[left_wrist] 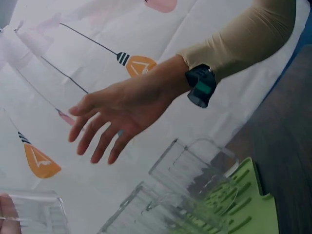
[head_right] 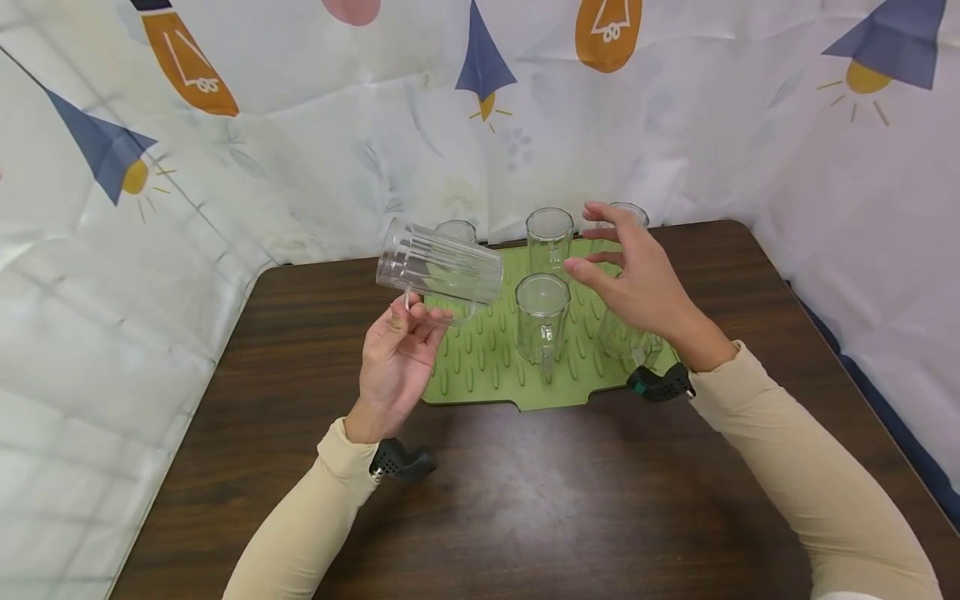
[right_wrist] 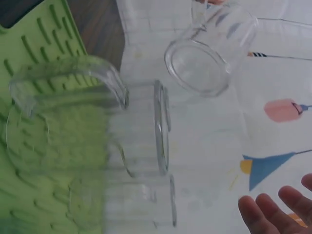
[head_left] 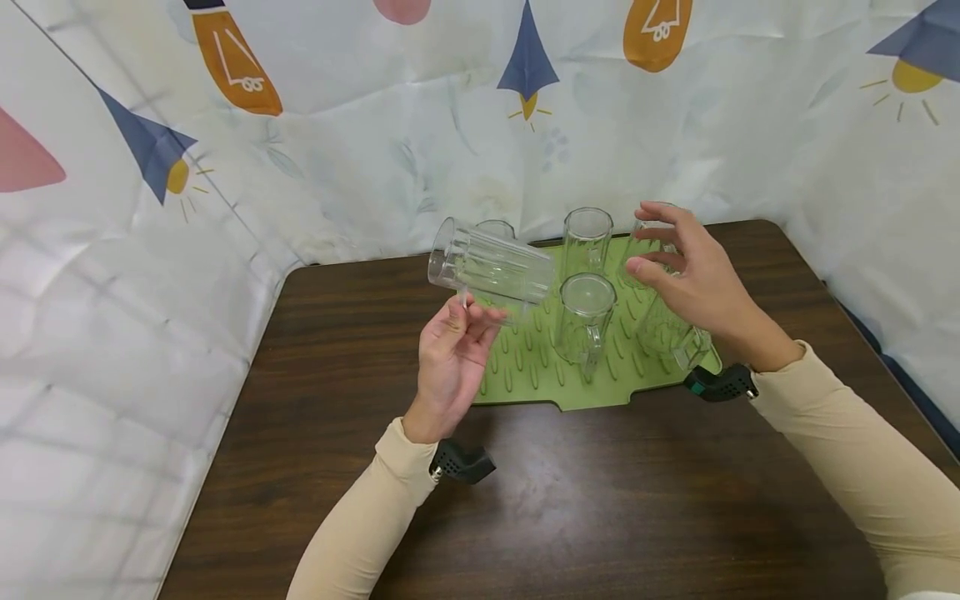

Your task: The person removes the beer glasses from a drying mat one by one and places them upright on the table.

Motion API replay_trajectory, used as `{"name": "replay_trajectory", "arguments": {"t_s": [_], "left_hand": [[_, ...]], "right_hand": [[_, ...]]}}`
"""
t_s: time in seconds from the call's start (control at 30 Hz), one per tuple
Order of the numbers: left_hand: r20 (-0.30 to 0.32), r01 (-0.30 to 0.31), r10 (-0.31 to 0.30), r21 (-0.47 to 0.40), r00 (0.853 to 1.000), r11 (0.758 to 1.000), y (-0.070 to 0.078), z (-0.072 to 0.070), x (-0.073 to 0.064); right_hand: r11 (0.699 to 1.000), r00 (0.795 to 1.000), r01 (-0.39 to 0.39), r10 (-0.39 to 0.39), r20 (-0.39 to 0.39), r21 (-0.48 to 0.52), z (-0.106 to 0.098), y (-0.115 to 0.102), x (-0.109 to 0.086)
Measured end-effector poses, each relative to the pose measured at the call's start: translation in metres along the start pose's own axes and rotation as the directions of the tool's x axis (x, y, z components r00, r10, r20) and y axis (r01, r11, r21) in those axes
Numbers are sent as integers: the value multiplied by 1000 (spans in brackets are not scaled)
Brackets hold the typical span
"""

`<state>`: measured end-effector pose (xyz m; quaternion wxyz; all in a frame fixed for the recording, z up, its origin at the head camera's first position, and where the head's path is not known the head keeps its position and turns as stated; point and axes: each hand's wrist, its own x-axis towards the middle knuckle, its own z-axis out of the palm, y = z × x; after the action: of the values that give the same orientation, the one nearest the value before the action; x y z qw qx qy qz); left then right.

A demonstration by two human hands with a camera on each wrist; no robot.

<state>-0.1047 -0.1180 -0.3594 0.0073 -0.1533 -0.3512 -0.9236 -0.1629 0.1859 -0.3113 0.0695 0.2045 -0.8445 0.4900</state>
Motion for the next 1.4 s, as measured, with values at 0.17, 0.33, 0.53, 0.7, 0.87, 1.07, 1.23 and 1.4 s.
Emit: {"name": "replay_trajectory", "arguments": {"t_s": [0.17, 0.33, 0.53, 0.7, 0.87, 1.07, 1.23, 1.4], "left_hand": [[-25, 4, -1, 113, 1000, 994, 9, -1, 3], [-41, 15, -6, 211, 999, 977, 19, -2, 5], [-71, 21, 3, 331, 998, 943, 32, -4, 9], [-64, 3, 28, 435, 998, 900, 44, -6, 12], [-54, -17, 51, 501, 997, 865, 58, -12, 14], [-61, -31, 77, 554, 995, 832, 69, -23, 18], [-87, -16, 83, 583, 993, 812, 73, -38, 23], [-129, 9, 93, 632, 987, 775, 75, -52, 26]], "right_hand": [[995, 999, -41, 41, -5, -96, -22, 5, -6], [987, 999, -47, 42, -34, -156, -46, 14, -11], [971, 997, -19, 1, -78, -239, -67, 25, -14], [923, 997, -41, 13, -75, -383, -81, 37, -19], [879, 1000, -28, 28, -7, -477, -94, 55, -27], [836, 996, 13, 36, 78, -548, -103, 76, -43], [821, 996, 32, 21, 86, -569, -108, 97, -58], [775, 996, 63, -10, 88, -628, -108, 119, -73]]}}
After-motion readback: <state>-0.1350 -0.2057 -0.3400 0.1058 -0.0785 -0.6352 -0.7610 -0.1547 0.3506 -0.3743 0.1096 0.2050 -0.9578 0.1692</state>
